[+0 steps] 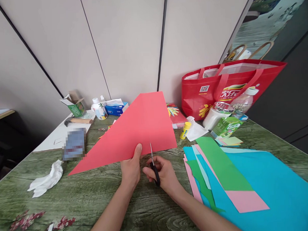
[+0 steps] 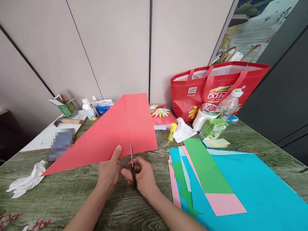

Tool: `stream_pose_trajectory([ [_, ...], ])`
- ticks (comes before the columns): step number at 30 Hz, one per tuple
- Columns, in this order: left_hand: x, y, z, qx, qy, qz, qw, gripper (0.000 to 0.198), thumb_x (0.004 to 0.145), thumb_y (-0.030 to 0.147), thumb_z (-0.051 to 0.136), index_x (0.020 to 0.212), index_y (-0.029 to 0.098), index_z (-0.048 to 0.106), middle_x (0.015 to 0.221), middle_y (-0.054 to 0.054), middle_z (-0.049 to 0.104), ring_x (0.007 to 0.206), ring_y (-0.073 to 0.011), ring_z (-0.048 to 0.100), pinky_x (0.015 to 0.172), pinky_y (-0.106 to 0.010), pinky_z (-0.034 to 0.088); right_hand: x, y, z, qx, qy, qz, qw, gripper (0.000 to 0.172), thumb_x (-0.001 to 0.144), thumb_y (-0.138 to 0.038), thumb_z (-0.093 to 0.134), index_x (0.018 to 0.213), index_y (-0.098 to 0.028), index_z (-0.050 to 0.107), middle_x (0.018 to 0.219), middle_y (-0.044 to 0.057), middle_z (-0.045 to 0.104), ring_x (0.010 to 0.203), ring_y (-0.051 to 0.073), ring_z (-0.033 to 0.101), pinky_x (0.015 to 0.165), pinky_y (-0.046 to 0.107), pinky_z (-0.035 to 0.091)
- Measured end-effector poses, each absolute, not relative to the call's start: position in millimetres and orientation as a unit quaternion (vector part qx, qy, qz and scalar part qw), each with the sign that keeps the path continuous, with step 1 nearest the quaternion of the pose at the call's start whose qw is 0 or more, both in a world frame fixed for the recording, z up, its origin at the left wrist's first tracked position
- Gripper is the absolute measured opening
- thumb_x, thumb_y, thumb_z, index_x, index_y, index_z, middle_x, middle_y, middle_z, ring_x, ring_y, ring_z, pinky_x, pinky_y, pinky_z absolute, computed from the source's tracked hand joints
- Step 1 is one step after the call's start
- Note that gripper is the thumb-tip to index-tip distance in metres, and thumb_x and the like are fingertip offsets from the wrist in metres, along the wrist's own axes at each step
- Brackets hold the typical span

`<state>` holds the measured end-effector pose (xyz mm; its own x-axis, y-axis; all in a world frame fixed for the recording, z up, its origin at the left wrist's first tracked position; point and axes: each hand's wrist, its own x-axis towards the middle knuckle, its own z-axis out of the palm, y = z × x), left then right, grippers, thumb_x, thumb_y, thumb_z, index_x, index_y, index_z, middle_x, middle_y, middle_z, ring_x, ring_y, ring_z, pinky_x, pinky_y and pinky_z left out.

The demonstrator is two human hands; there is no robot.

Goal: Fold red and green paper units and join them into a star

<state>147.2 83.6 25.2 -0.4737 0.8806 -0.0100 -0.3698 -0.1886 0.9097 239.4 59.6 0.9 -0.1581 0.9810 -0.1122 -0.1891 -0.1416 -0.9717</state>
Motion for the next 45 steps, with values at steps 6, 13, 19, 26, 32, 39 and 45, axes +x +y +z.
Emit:
stream_pose_trajectory([
  [6,150.2,82.2,20.9,0.297,0.460,0.714,0.436,0.044,0.060,0.033,0.075,0.098,0.017,0.062,0.104,-0.008,0.065,0.095,-0.0204,0.060,0.088,-0.036,0.044,244.6,63.5,0.7,-0.435,-0.461,0.585,0.506,0.048,0.049,-0.035,0.080,0.083,-0.017,0.051,0.064,-0.002,0.059,0.060,0.015,0.057,0.057,0.026,0.045],
  [13,151.3,80.6,18.5,0.322,0.446,0.708,0.442,0.045,0.064,0.031,0.072,0.106,0.019,0.060,0.109,-0.007,0.063,0.099,-0.0206,0.058,0.093,-0.038,0.041,246.1,65.2,3.9,-0.443,-0.460,0.567,0.520,0.044,0.049,-0.035,0.078,0.081,-0.017,0.053,0.063,-0.001,0.059,0.059,0.015,0.057,0.056,0.026,0.046],
  [19,150.9,81.6,17.7,0.321,0.448,0.709,0.440,0.044,0.064,0.032,0.072,0.104,0.018,0.060,0.110,-0.008,0.063,0.100,-0.0205,0.058,0.094,-0.037,0.040,245.4,65.4,2.6,-0.453,-0.461,0.560,0.518,0.043,0.050,-0.038,0.077,0.078,-0.017,0.053,0.063,-0.001,0.057,0.055,0.013,0.054,0.052,0.025,0.046],
  [26,150.9,81.3,16.8,0.324,0.456,0.706,0.435,0.041,0.064,0.032,0.072,0.101,0.018,0.061,0.109,-0.008,0.063,0.099,-0.0200,0.058,0.093,-0.036,0.041,245.2,65.4,-0.6,-0.454,-0.451,0.567,0.519,0.040,0.051,-0.036,0.077,0.077,-0.017,0.052,0.057,-0.004,0.053,0.047,0.010,0.048,0.043,0.021,0.039],
  [32,150.9,82.1,15.9,0.324,0.459,0.701,0.439,0.041,0.065,0.033,0.071,0.102,0.019,0.061,0.106,-0.007,0.064,0.096,-0.0199,0.059,0.092,-0.038,0.041,245.0,64.7,3.3,-0.466,-0.440,0.576,0.508,0.043,0.050,-0.039,0.077,0.074,-0.017,0.050,0.049,-0.006,0.051,0.041,0.009,0.045,0.040,0.021,0.039],
  [39,150.4,81.4,16.8,0.328,0.468,0.699,0.430,0.043,0.064,0.034,0.071,0.103,0.018,0.061,0.106,-0.008,0.064,0.096,-0.0206,0.059,0.091,-0.037,0.041,245.3,64.6,0.5,-0.478,-0.437,0.570,0.505,0.043,0.050,-0.041,0.076,0.074,-0.017,0.050,0.048,-0.007,0.051,0.038,0.008,0.044,0.036,0.021,0.039],
  [45,149.7,81.2,15.6,0.338,0.466,0.699,0.423,0.042,0.066,0.034,0.070,0.103,0.018,0.061,0.108,-0.008,0.063,0.097,-0.0200,0.058,0.092,-0.036,0.040,245.8,65.0,3.1,-0.495,-0.426,0.580,0.488,0.044,0.049,-0.044,0.076,0.071,-0.017,0.049,0.042,-0.007,0.050,0.034,0.008,0.043,0.034,0.020,0.036],
])
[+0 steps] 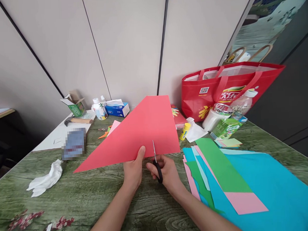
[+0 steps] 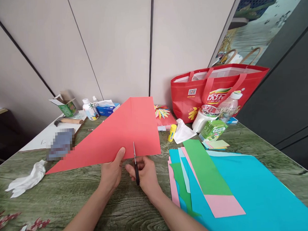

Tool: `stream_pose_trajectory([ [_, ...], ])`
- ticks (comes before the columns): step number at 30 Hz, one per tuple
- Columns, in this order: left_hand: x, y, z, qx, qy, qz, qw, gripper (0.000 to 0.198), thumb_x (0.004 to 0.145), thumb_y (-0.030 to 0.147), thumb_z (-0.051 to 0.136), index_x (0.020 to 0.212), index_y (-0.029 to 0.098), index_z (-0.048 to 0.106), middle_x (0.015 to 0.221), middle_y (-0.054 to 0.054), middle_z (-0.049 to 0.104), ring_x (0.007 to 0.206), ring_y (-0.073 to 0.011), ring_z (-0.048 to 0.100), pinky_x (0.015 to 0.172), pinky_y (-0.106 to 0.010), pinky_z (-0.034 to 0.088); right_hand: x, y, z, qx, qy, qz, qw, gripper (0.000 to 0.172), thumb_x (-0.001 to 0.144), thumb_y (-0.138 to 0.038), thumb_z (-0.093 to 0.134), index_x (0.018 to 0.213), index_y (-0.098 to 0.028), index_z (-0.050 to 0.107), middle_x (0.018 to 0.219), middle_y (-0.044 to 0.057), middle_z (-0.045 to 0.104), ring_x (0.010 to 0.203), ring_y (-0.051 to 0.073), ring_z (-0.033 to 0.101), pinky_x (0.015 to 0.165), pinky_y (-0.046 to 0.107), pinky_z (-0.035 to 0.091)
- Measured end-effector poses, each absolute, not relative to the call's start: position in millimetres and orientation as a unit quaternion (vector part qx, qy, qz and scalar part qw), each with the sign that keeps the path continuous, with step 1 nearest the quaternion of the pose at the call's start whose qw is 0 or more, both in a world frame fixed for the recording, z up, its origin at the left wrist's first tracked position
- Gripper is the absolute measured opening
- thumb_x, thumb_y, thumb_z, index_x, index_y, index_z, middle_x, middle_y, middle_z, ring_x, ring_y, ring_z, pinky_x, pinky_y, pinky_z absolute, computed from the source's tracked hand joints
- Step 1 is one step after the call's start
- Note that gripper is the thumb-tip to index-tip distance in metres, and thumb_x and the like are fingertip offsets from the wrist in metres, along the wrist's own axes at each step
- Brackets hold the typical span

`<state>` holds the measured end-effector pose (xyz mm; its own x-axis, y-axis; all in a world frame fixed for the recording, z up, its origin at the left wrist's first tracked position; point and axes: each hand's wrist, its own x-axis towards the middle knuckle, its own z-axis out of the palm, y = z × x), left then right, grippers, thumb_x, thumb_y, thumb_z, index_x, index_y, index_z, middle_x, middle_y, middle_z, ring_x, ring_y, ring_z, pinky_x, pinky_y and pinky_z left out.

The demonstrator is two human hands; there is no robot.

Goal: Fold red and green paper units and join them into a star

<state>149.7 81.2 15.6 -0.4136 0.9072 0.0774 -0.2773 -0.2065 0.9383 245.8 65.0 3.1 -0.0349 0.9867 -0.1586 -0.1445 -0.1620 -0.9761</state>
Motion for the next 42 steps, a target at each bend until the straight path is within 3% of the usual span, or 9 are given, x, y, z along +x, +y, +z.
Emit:
stream_pose_trajectory([
  [7,149,82,19,0.314,0.464,0.711,0.426,0.044,0.062,0.034,0.073,0.100,0.018,0.061,0.105,-0.008,0.064,0.098,-0.0203,0.058,0.093,-0.036,0.040,247,63,10,-0.434,-0.444,0.616,0.485,0.047,0.050,-0.044,0.077,0.075,-0.018,0.048,0.050,-0.006,0.053,0.043,0.009,0.047,0.043,0.021,0.040],
  [12,142,88,28,0.273,0.475,0.741,0.389,0.041,0.058,0.034,0.075,0.093,0.016,0.063,0.098,-0.007,0.066,0.098,-0.0200,0.058,0.095,-0.035,0.038,251,61,16,-0.345,-0.476,0.704,0.399,0.040,0.061,-0.045,0.071,0.077,-0.018,0.046,0.051,-0.006,0.053,0.045,0.008,0.048,0.050,0.024,0.043],
  [15,138,90,33,0.261,0.456,0.758,0.386,0.041,0.055,0.032,0.076,0.091,0.017,0.063,0.090,-0.004,0.067,0.087,-0.0179,0.061,0.085,-0.033,0.045,254,60,18,-0.310,-0.497,0.708,0.396,0.036,0.065,-0.043,0.069,0.078,-0.019,0.045,0.049,-0.008,0.051,0.043,0.007,0.046,0.054,0.026,0.045],
  [18,137,89,36,0.257,0.439,0.750,0.422,0.035,0.055,0.031,0.076,0.083,0.016,0.064,0.072,0.000,0.066,0.066,-0.0145,0.061,0.068,-0.030,0.050,258,61,20,-0.276,-0.508,0.702,0.416,0.034,0.071,-0.039,0.065,0.091,-0.019,0.047,0.049,-0.009,0.050,0.043,0.007,0.046,0.056,0.028,0.046],
  [24,138,88,38,0.268,0.425,0.733,0.458,0.028,0.056,0.028,0.076,0.074,0.014,0.061,0.061,0.002,0.061,0.049,-0.0108,0.053,0.049,-0.024,0.046,262,67,20,-0.282,-0.503,0.687,0.442,0.053,0.074,-0.035,0.063,0.118,-0.018,0.041,0.051,-0.009,0.051,0.046,0.008,0.046,0.057,0.027,0.045],
  [29,138,88,38,0.287,0.412,0.730,0.464,0.028,0.055,0.028,0.076,0.072,0.014,0.060,0.059,0.003,0.060,0.047,-0.0097,0.051,0.046,-0.023,0.044,266,71,22,-0.292,-0.544,0.663,0.422,0.070,0.073,-0.041,0.063,0.132,-0.021,0.032,0.054,-0.008,0.051,0.049,0.009,0.047,0.054,0.025,0.042],
  [33,142,84,39,0.302,0.398,0.708,0.500,0.025,0.056,0.028,0.075,0.069,0.015,0.059,0.057,0.003,0.060,0.044,-0.0096,0.051,0.048,-0.024,0.044,266,72,22,-0.285,-0.567,0.660,0.402,0.062,0.072,-0.043,0.064,0.124,-0.019,0.040,0.057,-0.006,0.052,0.052,0.011,0.049,0.054,0.025,0.040],
  [40,146,82,35,0.315,0.394,0.688,0.521,0.023,0.059,0.030,0.074,0.066,0.015,0.058,0.051,0.004,0.058,0.043,-0.0107,0.051,0.049,-0.026,0.045,263,73,19,-0.301,-0.536,0.654,0.441,0.045,0.060,-0.050,0.070,0.088,-0.020,0.052,0.083,0.000,0.054,0.058,0.009,0.048,0.055,0.024,0.043],
  [42,147,81,32,0.327,0.401,0.683,0.514,0.023,0.059,0.031,0.074,0.064,0.015,0.058,0.049,0.004,0.057,0.042,-0.0107,0.050,0.050,-0.026,0.046,262,74,21,-0.309,-0.531,0.647,0.452,0.045,0.057,-0.051,0.071,0.080,-0.018,0.053,0.081,0.000,0.053,0.058,0.009,0.047,0.053,0.023,0.042],
])
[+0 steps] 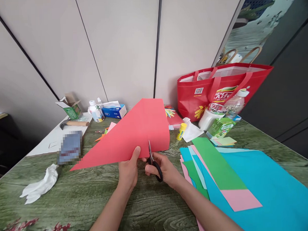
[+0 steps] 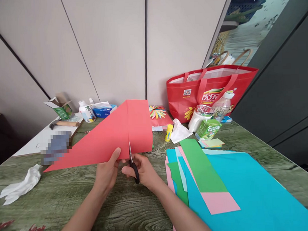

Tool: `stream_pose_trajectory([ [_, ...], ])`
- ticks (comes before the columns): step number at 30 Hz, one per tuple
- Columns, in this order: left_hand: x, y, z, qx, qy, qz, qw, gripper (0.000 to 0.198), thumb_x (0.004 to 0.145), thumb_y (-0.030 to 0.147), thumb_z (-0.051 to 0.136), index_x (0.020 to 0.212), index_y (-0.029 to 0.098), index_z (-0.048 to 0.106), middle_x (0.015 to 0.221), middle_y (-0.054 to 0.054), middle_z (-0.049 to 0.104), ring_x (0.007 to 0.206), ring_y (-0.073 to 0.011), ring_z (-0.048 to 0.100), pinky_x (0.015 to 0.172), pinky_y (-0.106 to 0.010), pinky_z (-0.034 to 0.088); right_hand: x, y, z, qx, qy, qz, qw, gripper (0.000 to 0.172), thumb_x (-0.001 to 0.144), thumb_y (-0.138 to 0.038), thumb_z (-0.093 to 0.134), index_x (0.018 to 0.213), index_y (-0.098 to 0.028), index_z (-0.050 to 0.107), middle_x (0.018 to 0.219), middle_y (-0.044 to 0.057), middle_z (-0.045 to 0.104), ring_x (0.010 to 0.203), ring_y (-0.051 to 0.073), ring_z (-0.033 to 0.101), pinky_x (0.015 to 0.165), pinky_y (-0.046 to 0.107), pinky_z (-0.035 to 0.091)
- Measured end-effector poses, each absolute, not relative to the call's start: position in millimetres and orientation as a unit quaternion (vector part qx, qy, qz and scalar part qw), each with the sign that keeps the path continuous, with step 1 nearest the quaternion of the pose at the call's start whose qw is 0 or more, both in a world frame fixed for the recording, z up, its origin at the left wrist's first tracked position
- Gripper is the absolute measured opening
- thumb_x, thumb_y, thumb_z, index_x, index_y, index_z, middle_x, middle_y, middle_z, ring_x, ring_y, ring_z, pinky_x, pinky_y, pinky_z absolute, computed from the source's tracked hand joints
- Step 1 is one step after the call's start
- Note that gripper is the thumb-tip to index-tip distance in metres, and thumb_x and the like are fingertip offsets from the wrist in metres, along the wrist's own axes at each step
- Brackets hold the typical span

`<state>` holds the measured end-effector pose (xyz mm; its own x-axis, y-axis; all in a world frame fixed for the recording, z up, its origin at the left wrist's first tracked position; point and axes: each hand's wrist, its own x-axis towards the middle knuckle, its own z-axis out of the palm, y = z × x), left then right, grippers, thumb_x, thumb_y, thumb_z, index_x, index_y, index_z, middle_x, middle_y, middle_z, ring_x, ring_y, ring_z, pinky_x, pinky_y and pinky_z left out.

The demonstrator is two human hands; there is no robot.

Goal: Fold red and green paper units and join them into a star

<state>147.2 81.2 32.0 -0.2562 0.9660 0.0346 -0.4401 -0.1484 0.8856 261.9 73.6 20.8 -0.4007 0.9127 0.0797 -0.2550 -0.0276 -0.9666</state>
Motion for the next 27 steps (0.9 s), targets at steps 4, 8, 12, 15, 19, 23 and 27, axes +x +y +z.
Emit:
stream_pose_trajectory([
  [4,152,79,24,0.328,0.440,0.676,0.491,0.024,0.059,0.035,0.074,0.066,0.016,0.061,0.049,0.003,0.058,0.048,-0.0138,0.056,0.055,-0.029,0.049,262,75,26,-0.334,-0.516,0.638,0.464,0.044,0.054,-0.053,0.071,0.071,-0.017,0.052,0.065,-0.003,0.049,0.054,0.009,0.044,0.052,0.023,0.041],
  [8,156,77,20,0.298,0.465,0.682,0.480,0.031,0.056,0.035,0.075,0.076,0.016,0.063,0.069,-0.003,0.067,0.073,-0.0195,0.063,0.070,-0.033,0.050,262,74,30,-0.358,-0.516,0.623,0.466,0.045,0.053,-0.053,0.072,0.068,-0.018,0.050,0.059,-0.004,0.049,0.052,0.009,0.043,0.050,0.023,0.040],
  [12,157,77,19,0.281,0.480,0.687,0.469,0.038,0.054,0.034,0.077,0.084,0.014,0.063,0.086,-0.007,0.069,0.086,-0.0215,0.062,0.081,-0.036,0.047,262,74,30,-0.366,-0.523,0.608,0.473,0.046,0.053,-0.056,0.071,0.070,-0.018,0.050,0.059,-0.003,0.050,0.052,0.010,0.043,0.050,0.023,0.040],
  [15,158,78,18,0.280,0.478,0.691,0.464,0.041,0.055,0.033,0.077,0.089,0.015,0.063,0.090,-0.008,0.068,0.092,-0.0219,0.061,0.086,-0.037,0.045,262,74,28,-0.366,-0.533,0.595,0.477,0.046,0.054,-0.057,0.070,0.070,-0.019,0.050,0.057,-0.004,0.048,0.051,0.010,0.042,0.049,0.023,0.040],
  [19,159,77,18,0.281,0.472,0.694,0.466,0.043,0.055,0.033,0.077,0.092,0.015,0.063,0.091,-0.008,0.068,0.093,-0.0219,0.061,0.088,-0.037,0.044,263,75,28,-0.368,-0.541,0.583,0.482,0.045,0.055,-0.057,0.069,0.068,-0.019,0.050,0.054,-0.005,0.046,0.050,0.010,0.042,0.048,0.023,0.038],
  [23,160,76,20,0.282,0.471,0.690,0.472,0.046,0.054,0.034,0.077,0.093,0.014,0.063,0.092,-0.009,0.068,0.091,-0.0224,0.061,0.086,-0.038,0.045,262,74,26,-0.363,-0.538,0.580,0.492,0.043,0.057,-0.055,0.069,0.066,-0.018,0.050,0.054,-0.005,0.047,0.049,0.009,0.041,0.046,0.022,0.038],
  [27,160,76,20,0.288,0.473,0.687,0.471,0.046,0.055,0.035,0.076,0.094,0.014,0.063,0.092,-0.008,0.068,0.090,-0.0220,0.062,0.086,-0.038,0.045,262,74,23,-0.363,-0.528,0.588,0.494,0.042,0.056,-0.053,0.071,0.067,-0.018,0.050,0.054,-0.005,0.048,0.048,0.009,0.041,0.046,0.022,0.038],
])
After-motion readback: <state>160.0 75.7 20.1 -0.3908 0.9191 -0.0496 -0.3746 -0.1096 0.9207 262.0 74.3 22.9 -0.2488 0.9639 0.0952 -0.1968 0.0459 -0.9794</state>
